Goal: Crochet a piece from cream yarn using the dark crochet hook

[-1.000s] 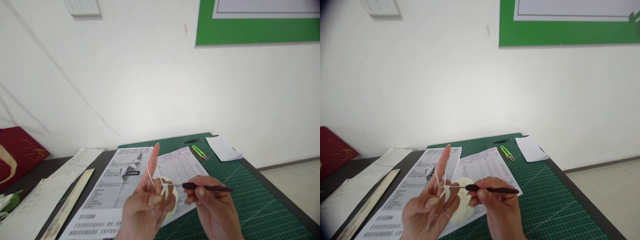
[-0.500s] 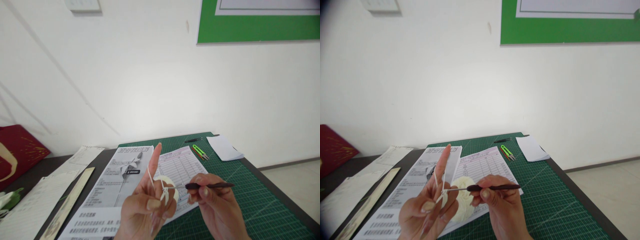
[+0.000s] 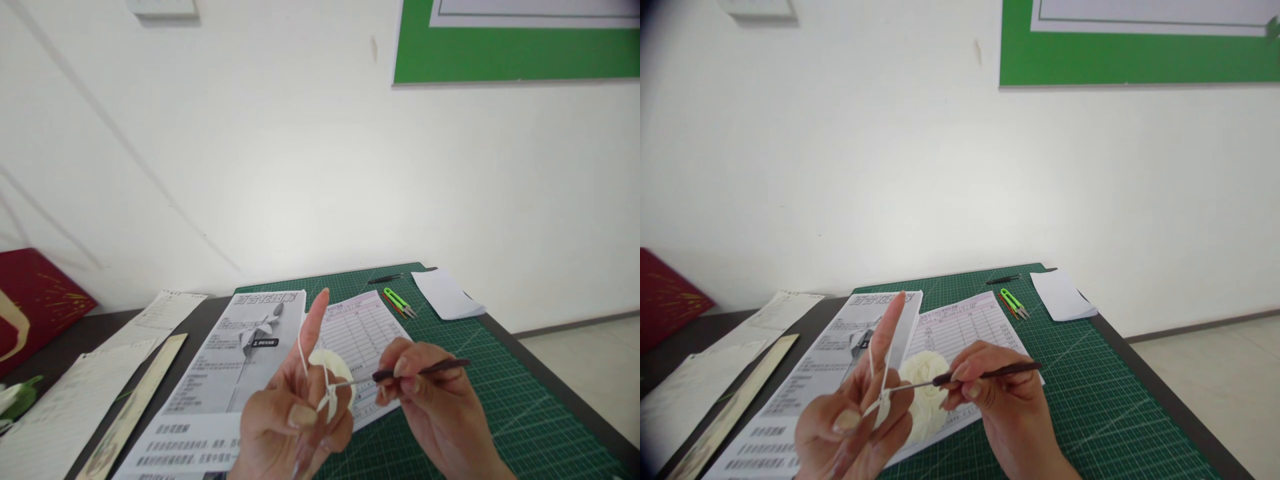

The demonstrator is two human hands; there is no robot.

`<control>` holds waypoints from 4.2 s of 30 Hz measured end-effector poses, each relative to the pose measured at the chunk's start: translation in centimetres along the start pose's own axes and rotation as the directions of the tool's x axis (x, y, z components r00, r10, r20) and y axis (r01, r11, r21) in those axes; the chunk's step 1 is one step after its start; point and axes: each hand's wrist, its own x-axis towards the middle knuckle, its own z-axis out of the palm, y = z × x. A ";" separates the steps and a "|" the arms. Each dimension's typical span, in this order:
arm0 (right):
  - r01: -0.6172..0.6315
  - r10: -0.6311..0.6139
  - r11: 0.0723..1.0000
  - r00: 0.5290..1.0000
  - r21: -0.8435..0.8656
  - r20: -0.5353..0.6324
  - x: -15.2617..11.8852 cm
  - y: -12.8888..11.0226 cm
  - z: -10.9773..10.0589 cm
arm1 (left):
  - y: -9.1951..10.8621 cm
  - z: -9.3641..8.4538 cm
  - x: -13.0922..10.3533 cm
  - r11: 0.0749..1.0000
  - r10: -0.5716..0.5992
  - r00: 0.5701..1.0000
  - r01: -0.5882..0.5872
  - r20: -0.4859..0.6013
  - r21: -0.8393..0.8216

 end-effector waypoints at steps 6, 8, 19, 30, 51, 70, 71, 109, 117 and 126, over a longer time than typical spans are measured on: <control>0.129 -0.118 0.979 0.990 -0.155 0.080 0.1 -0.5 -0.4 | -0.3 -0.3 -0.2 0.999 0.014 0.999 -0.013 0.037 -0.039; 0.153 -0.139 0.973 0.986 -0.172 0.091 0.2 -0.6 -0.4 | -0.3 -0.3 -0.2 0.998 0.013 0.999 -0.011 0.048 -0.054; 0.150 -0.132 0.973 0.985 -0.174 0.111 0.2 -0.7 -0.5 | -0.3 -0.2 -0.2 0.994 -0.016 0.996 0.025 0.083 -0.104; 0.098 -0.083 0.986 0.990 -0.133 0.116 0.5 -1.2 -0.9 | -0.2 -0.2 -0.2 0.999 -0.035 0.998 0.036 0.049 -0.019; -0.066 0.073 0.979 0.997 0.193 -0.032 0.2 -0.1 1.0 | 0.1 0.0 -1.4 0.831 0.118 0.987 -0.037 -0.112 0.555; -0.190 0.215 0.948 0.974 0.256 -0.076 0.6 0.3 0.8 | 1.7 -1.8 -1.5 0.108 0.194 0.971 -0.166 0.143 0.980; -0.195 0.222 0.947 0.972 0.256 -0.080 0.6 0.4 0.8 | 1.8 -1.8 -1.4 0.072 0.181 0.969 -0.185 0.170 0.980; -0.168 0.207 0.955 0.968 0.244 -0.141 0.6 0.2 1.0 | 1.3 -2.2 -0.6 0.613 0.119 0.969 -0.242 0.215 0.752; -0.192 0.246 0.934 0.957 0.300 -0.154 0.6 0.6 0.7 | 0.4 -1.4 -0.9 0.290 0.271 0.940 -0.286 0.208 0.913; -0.196 0.248 0.927 0.960 0.319 -0.129 0.6 0.6 0.8 | -0.4 -1.7 -1.4 0.116 0.479 0.852 -0.301 0.212 0.947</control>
